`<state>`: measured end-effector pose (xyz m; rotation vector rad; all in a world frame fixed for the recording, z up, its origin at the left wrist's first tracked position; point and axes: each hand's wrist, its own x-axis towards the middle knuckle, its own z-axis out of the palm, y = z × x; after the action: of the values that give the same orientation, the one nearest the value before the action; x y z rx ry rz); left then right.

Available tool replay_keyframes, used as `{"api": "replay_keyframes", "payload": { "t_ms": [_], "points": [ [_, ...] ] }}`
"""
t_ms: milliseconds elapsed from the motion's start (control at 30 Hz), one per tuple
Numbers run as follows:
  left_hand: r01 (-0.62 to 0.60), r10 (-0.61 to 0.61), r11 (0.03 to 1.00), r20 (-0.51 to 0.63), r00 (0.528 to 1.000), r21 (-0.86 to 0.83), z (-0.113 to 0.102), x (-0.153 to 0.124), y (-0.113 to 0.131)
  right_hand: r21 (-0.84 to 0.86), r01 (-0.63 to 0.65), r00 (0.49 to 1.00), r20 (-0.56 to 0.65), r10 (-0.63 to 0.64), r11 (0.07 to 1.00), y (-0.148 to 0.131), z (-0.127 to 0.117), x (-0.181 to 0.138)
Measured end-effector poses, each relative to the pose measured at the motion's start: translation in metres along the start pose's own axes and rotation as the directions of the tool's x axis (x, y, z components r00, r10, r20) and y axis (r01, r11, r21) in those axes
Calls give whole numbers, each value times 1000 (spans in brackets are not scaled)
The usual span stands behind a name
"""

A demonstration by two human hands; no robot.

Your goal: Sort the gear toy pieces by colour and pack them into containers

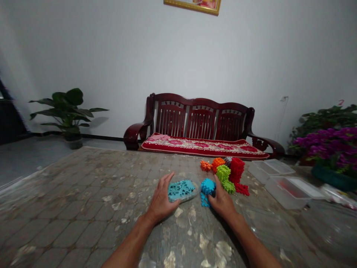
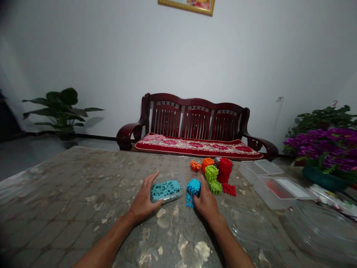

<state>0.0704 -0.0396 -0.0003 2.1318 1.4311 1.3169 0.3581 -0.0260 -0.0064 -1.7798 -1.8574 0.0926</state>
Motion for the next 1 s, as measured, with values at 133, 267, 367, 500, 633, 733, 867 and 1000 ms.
{"api": "replay_keyframes", "payload": {
  "t_ms": [133, 267, 367, 500, 633, 733, 867, 1000],
  "points": [
    [13, -13, 1000, 27, 1000, -16, -6, -2, 2, 39, 3, 999, 46, -5, 999, 11, -6, -4],
    [13, -12, 1000, 48, 999, -18, -12, -6, 4, 53, 20, 1000, -2, -19, 998, 13, -8, -6],
    [16, -15, 1000, 57, 998, -13, -14, -9, 5, 32, 45, 994, -101, -41, 998, 12, -12, -8],
    [25, -22, 999, 96, 995, -29, -14, -14, 3, 55, 64, 961, -274, -47, 996, 15, -16, -8],
    [31, -22, 998, 148, 989, -56, -17, -14, 2, 116, 115, 935, -349, -68, 987, 22, -11, -6],
    [60, -47, 995, 172, 984, -75, -18, -13, 3, 142, 165, 913, -396, -97, 976, 24, -8, -4],
    [99, -86, 992, 165, 983, -77, -15, -13, 4, 172, 279, 899, -392, -194, 945, 21, -9, -6],
    [116, -107, 991, 137, 985, -64, -12, -14, 3, 144, 396, 910, -191, -367, 907, 7, -16, -17]
  ]
}}
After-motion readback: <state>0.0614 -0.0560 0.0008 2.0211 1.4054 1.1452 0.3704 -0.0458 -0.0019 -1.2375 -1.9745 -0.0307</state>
